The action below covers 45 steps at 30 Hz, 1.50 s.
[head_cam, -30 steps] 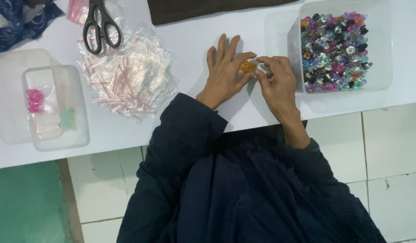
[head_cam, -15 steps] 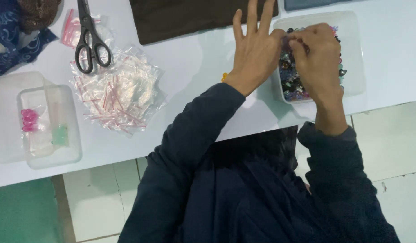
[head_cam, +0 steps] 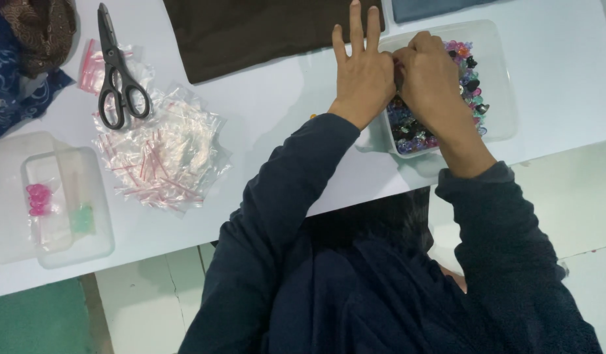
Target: Picking up small beads from a container and placing them into a small plastic bag
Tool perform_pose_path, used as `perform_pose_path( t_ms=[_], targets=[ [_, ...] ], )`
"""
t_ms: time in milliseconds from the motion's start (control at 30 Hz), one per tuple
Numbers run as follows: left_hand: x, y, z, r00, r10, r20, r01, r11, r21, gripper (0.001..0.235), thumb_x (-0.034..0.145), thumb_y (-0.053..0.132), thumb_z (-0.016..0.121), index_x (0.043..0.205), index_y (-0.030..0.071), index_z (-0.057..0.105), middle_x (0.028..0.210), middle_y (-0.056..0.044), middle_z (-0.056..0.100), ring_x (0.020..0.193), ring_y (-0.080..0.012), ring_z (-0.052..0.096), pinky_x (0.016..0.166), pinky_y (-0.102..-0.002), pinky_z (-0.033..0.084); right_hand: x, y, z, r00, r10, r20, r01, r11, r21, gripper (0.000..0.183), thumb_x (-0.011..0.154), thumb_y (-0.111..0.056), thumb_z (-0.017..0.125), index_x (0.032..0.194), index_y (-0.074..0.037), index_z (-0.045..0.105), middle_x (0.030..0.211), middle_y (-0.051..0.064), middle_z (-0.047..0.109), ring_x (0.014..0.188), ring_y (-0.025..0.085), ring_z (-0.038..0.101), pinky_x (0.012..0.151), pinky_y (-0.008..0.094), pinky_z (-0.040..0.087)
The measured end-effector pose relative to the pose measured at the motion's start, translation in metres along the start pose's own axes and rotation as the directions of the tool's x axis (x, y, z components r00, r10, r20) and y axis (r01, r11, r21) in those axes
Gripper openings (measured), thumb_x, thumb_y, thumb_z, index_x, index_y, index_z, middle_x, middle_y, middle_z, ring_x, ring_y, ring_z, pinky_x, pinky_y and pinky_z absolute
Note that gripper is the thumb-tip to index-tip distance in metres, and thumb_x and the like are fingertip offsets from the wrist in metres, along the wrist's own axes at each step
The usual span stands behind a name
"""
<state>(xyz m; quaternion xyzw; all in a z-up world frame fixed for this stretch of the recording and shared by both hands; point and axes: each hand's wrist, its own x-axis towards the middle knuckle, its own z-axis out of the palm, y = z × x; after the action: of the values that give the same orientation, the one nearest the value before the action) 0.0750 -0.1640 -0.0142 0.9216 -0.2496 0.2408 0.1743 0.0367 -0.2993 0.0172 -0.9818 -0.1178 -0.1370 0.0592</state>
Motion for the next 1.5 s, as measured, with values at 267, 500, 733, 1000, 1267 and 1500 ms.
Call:
perform_pose_path(
  t_ms=[267,500,733,1000,1267,1500],
  targets=[
    [-0.002,-0.006,0.001,0.988,-0.010,0.157,0.028,0.994,-0.108,0.013,0.089,0.022,0.068,0.084,0.021,0.080,0.158,-0.024,0.029,0.149,-0.0522,0.003,0.117,-0.077,0.023,-0.011,0.010,-0.004,0.999,0.023,0.045,-0.024,0.999,0.025,0.015,0.096,-0.003,0.068,0.104,0.001,0.079,0.094,0.019,0.063,0.092,0.041,0.061,0.060,0.050,0.050],
    [-0.003,-0.009,-0.005,0.991,0.050,0.128,-0.016,0.966,-0.260,0.020,0.090,0.010,0.070,0.091,0.029,0.078,0.161,-0.019,0.016,0.151,-0.0488,-0.005,0.121,-0.081,0.022,-0.026,0.000,-0.033,0.993,0.108,0.052,-0.119,0.947,0.300,0.010,0.097,-0.005,0.066,0.096,-0.002,0.075,0.086,0.018,0.066,0.089,0.037,0.059,0.070,0.048,0.042],
    [-0.022,-0.033,-0.037,0.989,0.131,0.070,-0.104,0.947,-0.303,0.015,0.105,0.022,0.069,0.112,0.032,0.079,0.161,-0.013,0.017,0.152,-0.0476,0.007,0.118,-0.075,0.031,-0.034,-0.042,-0.055,0.983,0.168,-0.074,-0.118,0.885,0.450,0.019,0.102,-0.002,0.068,0.117,0.002,0.078,0.103,0.015,0.073,0.096,0.030,0.065,0.084,0.043,0.049],
    [-0.061,-0.080,-0.113,0.974,0.148,0.171,-0.017,0.801,-0.599,0.035,0.108,0.005,0.062,0.124,0.034,0.075,0.161,-0.014,0.032,0.154,-0.0450,0.016,0.116,-0.072,0.035,-0.046,-0.115,-0.071,0.960,0.069,-0.271,0.086,0.849,0.521,0.011,0.105,0.007,0.075,0.116,0.008,0.074,0.106,0.020,0.071,0.093,0.030,0.062,0.081,0.039,0.051],
    [-0.106,-0.115,-0.107,0.916,0.076,0.393,0.173,0.810,-0.560,0.033,0.093,0.016,0.078,0.123,0.028,0.068,0.147,-0.015,0.051,0.143,-0.0397,0.040,0.111,-0.063,0.030,-0.064,-0.144,-0.006,0.974,0.106,-0.201,0.044,0.782,0.622,0.018,0.103,0.003,0.074,0.121,0.006,0.074,0.114,0.017,0.056,0.093,0.025,0.060,0.076,0.033,0.056],
    [-0.118,-0.118,-0.061,0.947,0.042,0.318,0.074,0.936,-0.344,0.053,0.085,0.038,0.093,0.131,0.032,0.066,0.153,-0.014,0.035,0.148,-0.0484,0.016,0.112,-0.070,0.023,-0.075,-0.139,0.028,0.974,0.209,-0.091,-0.097,0.742,0.663,0.020,0.104,-0.008,0.072,0.124,-0.003,0.076,0.116,0.012,0.054,0.110,0.025,0.057,0.082,0.033,0.056]
  ],
)
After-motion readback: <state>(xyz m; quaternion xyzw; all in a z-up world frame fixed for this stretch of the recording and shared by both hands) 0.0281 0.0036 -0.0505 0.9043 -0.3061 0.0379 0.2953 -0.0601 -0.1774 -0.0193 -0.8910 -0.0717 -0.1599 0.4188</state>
